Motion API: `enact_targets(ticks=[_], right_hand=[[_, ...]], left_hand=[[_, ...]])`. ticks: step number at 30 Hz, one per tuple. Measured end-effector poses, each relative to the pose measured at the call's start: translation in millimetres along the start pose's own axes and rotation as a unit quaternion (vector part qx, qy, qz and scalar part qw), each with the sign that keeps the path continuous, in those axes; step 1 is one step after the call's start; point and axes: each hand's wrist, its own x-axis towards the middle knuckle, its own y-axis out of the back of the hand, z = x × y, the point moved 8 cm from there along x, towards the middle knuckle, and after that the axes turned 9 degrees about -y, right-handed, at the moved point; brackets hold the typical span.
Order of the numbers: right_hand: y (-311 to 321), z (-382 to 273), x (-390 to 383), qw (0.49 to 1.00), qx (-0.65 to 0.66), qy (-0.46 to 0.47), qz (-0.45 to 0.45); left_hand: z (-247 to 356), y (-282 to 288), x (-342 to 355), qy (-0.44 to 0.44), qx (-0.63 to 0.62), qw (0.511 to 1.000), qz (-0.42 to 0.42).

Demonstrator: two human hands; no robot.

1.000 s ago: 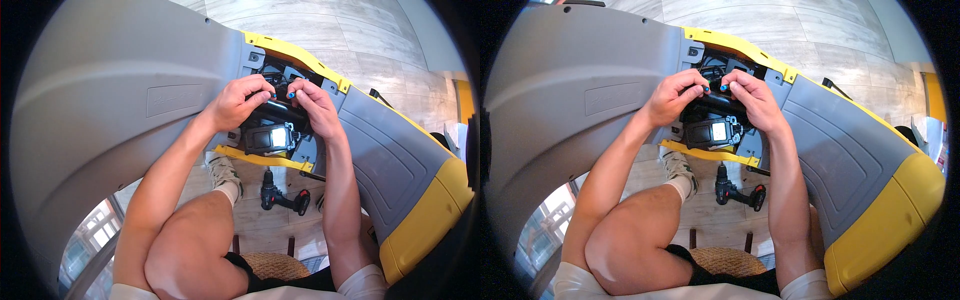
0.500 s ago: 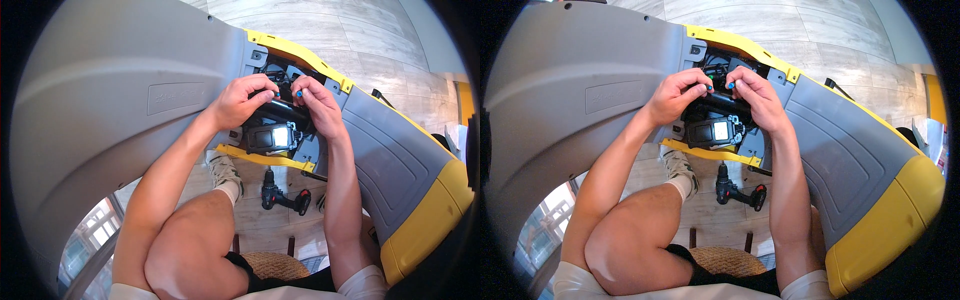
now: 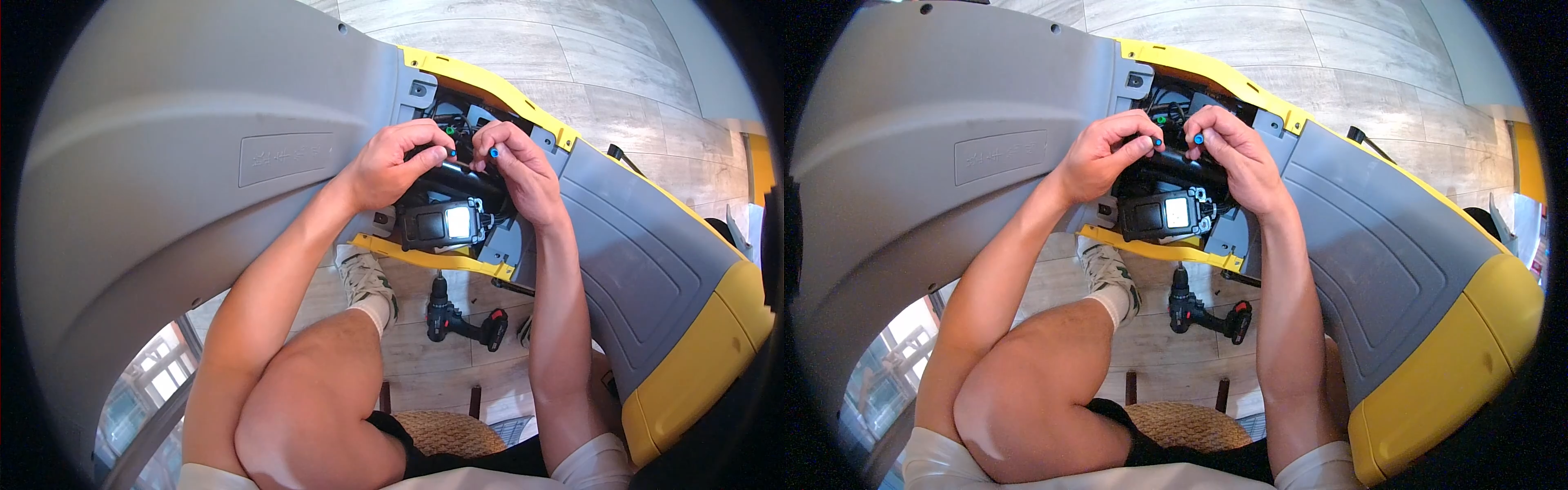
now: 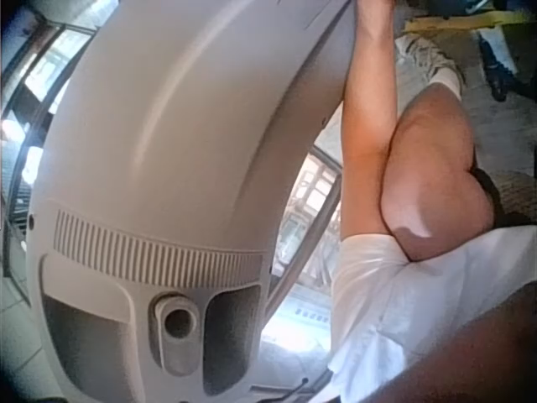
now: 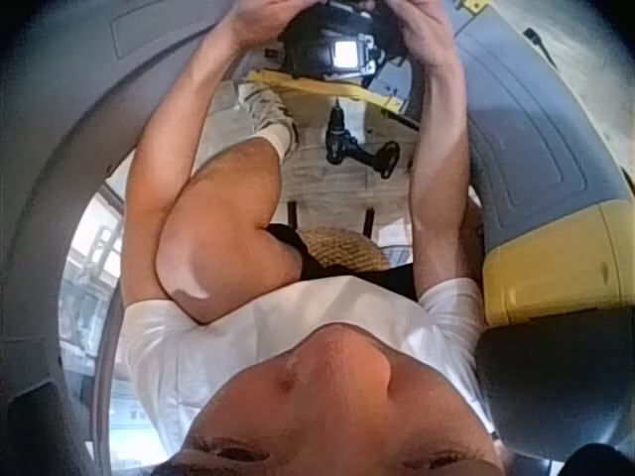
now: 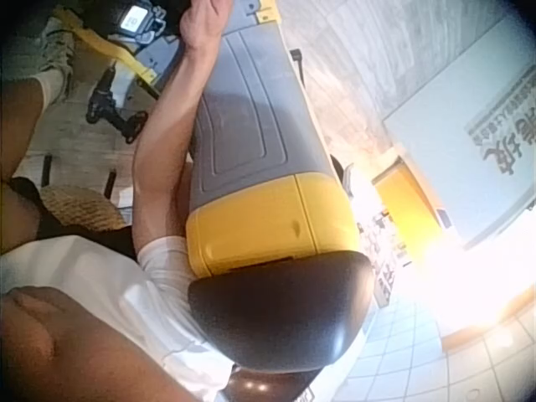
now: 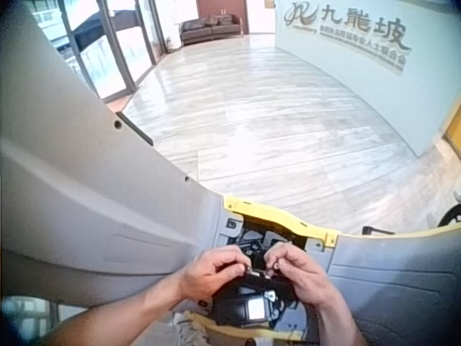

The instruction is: Repairing the internal electrical wiring and connectors of a scooter.

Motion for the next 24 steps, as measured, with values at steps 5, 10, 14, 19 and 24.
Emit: enact_targets(ticks=[5, 10, 14, 19, 24], right_hand=[[0, 2, -2, 0.998, -0.038, -0.036, 0.022], [2, 4, -3, 0.988, -0.123, -0.044, 0.079], [4, 4, -4, 0.981, -0.145, -0.036, 0.126], [3, 0, -7, 0.968, -0.189, -0.025, 0.162], [3, -4, -8, 0.954, -0.239, -0.012, 0.183]], left_hand=[[2, 2, 0, 0.008, 0.005, 1.0, 0.018], [4, 9, 0, 0.022, 0.038, 0.998, 0.038], [3, 8, -1, 0.029, 0.031, 0.998, 0.037], [10, 7, -1, -0.013, 0.109, 0.993, 0.039], [13, 7, 0, -0.025, 0.131, 0.99, 0.049]])
